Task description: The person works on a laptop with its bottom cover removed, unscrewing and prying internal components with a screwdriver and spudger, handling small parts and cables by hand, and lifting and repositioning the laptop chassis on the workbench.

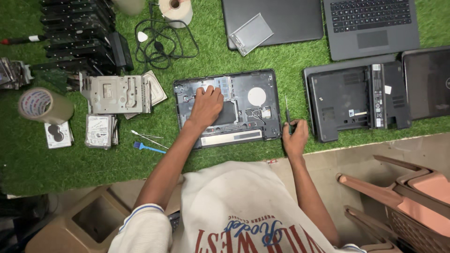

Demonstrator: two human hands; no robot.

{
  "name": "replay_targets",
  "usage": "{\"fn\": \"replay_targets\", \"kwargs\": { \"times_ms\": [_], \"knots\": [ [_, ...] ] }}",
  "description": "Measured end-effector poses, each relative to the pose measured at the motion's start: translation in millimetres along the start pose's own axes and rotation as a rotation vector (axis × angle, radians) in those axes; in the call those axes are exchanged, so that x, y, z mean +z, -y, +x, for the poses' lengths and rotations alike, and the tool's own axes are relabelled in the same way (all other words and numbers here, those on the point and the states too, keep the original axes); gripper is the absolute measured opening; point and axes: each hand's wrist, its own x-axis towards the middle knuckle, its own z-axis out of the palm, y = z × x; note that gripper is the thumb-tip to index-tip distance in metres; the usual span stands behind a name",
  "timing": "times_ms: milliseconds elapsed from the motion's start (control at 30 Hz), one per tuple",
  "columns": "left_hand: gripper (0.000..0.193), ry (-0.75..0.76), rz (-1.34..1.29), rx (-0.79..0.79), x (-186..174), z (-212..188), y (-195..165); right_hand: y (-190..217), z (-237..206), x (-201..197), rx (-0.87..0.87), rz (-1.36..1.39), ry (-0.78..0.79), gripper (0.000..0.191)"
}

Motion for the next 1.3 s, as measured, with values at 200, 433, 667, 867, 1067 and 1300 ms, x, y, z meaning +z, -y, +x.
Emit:
{"fn": "replay_targets", "kwargs": {
  "times_ms": [200,433,667,867,1067,1300],
  "knots": [
    [0.011,-0.005,-0.004,-0.007,1,-1,0,0,-1,0,0.037,0.011,0.021,0.021],
    [0.011,-0.024,0.009,-0.020,0,-2,-3,-4,0,2,-0.009,-0.008,0.005,0.021],
    [0.012,0.000,0.012,-0.030,3,-4,-2,-3,-1,3,0.001,-0.014,0.009,0.021],
    [0.017,0.033,-0.086,-0.066,8,-5,3,-4,1,4,0.015,-0.018,0.005,0.022],
    [0.016,-0.029,-0.197,-0.096,7,-10,3,-4,1,4,0.017,0.002,0.000,0.023],
    [0.016,0.072,-0.221,-0.137,10,-9,6,-3,2,3,0.082,0.012,0.017,0.025]
  ]
}}
